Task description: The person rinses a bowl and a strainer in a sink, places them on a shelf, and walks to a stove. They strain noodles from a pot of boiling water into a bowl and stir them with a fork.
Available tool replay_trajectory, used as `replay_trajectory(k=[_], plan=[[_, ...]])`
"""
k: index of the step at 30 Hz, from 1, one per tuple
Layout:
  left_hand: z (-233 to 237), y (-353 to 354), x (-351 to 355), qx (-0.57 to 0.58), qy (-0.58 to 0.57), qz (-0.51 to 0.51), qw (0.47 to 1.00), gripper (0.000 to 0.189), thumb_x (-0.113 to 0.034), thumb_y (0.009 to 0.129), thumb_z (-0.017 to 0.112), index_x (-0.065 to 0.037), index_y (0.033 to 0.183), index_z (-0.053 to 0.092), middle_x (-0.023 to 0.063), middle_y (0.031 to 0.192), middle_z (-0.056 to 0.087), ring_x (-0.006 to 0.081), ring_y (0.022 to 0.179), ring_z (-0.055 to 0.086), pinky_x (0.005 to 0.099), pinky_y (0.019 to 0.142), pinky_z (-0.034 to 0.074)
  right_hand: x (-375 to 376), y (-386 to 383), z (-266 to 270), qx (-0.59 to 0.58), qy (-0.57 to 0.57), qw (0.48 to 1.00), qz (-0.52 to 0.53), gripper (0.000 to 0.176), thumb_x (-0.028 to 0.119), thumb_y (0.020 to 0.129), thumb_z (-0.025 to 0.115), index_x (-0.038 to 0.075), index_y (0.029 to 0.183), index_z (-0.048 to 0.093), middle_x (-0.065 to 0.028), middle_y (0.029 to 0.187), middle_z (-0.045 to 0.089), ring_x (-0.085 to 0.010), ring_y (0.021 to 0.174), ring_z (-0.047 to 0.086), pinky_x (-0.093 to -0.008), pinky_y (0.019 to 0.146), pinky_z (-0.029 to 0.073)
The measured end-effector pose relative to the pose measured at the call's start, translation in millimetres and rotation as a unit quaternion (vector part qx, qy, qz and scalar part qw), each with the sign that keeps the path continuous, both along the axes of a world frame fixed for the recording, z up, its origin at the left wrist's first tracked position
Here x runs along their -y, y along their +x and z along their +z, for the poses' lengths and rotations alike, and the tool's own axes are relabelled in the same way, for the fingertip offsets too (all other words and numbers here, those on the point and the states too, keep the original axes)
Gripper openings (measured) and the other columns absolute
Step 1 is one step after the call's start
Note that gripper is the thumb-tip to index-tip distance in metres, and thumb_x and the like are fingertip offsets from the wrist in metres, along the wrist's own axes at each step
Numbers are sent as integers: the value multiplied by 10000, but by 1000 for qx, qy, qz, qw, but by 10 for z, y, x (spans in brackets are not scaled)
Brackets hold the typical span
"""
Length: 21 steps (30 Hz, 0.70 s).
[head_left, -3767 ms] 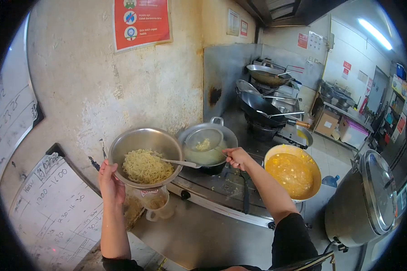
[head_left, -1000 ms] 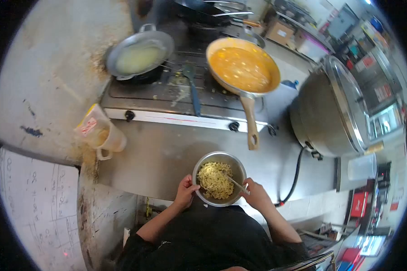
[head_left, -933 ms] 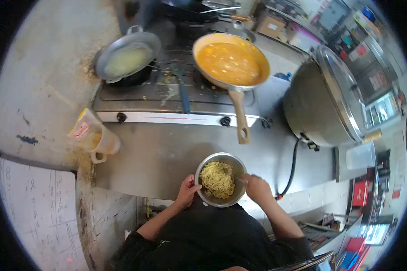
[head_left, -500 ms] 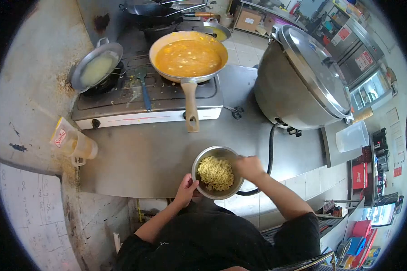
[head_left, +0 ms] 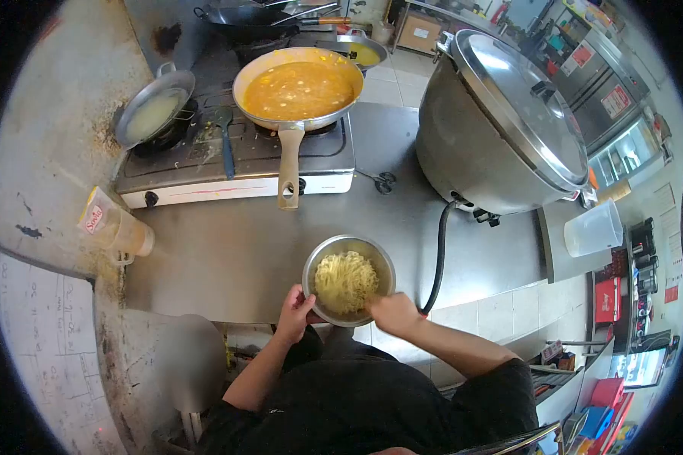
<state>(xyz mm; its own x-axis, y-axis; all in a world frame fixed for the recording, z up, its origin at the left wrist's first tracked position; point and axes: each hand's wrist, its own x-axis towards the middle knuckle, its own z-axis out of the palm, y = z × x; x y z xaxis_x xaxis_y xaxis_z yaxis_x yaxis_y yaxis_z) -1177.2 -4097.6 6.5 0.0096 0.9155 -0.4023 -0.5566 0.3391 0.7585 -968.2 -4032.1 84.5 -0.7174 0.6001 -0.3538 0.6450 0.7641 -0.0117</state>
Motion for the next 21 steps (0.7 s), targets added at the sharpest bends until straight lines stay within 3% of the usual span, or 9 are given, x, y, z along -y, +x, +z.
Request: replay_trajectory(k=[4, 7, 9, 11, 15, 17, 18, 21], plan=[[-74, 41, 24, -12, -8, 9, 1000, 180, -111, 872, 439, -65, 1041, 395, 85, 991, 506, 206, 877, 568, 416, 677, 549, -235, 77, 65, -73, 42, 995, -44, 94, 123, 717, 496, 93, 741, 582, -87, 591, 582, -227, 527, 604, -341, 450, 473], [-112, 27, 15, -6, 0, 9, 1000, 183, -110, 871, 440, -68, 1044, 399, 82, 999, 503, 204, 884, 564, 414, 677, 548, 20, -50, 99, -37, 0, 998, 49, 92, 133, 720, 522, 87, 736, 600, -85, 654, 617, -227, 604, 632, -339, 501, 493], [-58, 26, 22, -8, -3, 12, 1000, 155, -102, 875, 437, -58, 1018, 402, 80, 976, 501, 194, 868, 563, 405, 678, 551, -138, -19, 320, 5, -5, 999, 35, 99, 134, 716, 520, 82, 718, 604, -82, 646, 616, -233, 602, 631, -334, 503, 495], [-16, 13, 33, -8, -9, 12, 1000, 127, -94, 878, 434, -47, 992, 404, 78, 952, 499, 183, 851, 563, 397, 679, 553, -342, 104, 417, -60, 67, 993, -72, 119, 143, 711, 525, 59, 725, 609, -95, 694, 628, -245, 606, 632, -358, 508, 496], [33, -20, 1, -23, -21, -21, 999, 137, -94, 873, 444, -58, 1001, 411, 67, 952, 499, 181, 840, 567, 394, 683, 552, -613, 172, -72, -54, 65, 988, -129, 110, 138, 697, 538, 84, 744, 623, -83, 748, 634, -235, 659, 633, -373, 549, 500], [15, -28, 3, -20, -33, -29, 999, 139, -92, 870, 447, -61, 1002, 414, 64, 951, 500, 181, 835, 568, 393, 682, 551, -520, 53, -114, -119, -38, 989, -79, 115, 120, 690, 540, 137, 753, 635, -56, 762, 629, -217, 723, 627, -369, 585, 498], [-20, -48, 5, -20, -25, -29, 999, 140, -88, 869, 448, -62, 1002, 414, 64, 949, 500, 180, 830, 570, 390, 681, 551, -481, 75, -94, -88, -71, 992, -59, 140, 119, 689, 538, 178, 765, 639, -40, 733, 618, -209, 763, 615, -359, 610, 495], [11, -48, -2, -13, -20, -24, 999, 140, -80, 867, 449, -63, 1002, 416, 62, 945, 502, 179, 833, 570, 384, 679, 549, -377, 146, 621, -54, -29, 998, 25, 114, 126, 693, 541, 148, 760, 630, -43, 713, 617, -216, 709, 622, -361, 569, 494]])
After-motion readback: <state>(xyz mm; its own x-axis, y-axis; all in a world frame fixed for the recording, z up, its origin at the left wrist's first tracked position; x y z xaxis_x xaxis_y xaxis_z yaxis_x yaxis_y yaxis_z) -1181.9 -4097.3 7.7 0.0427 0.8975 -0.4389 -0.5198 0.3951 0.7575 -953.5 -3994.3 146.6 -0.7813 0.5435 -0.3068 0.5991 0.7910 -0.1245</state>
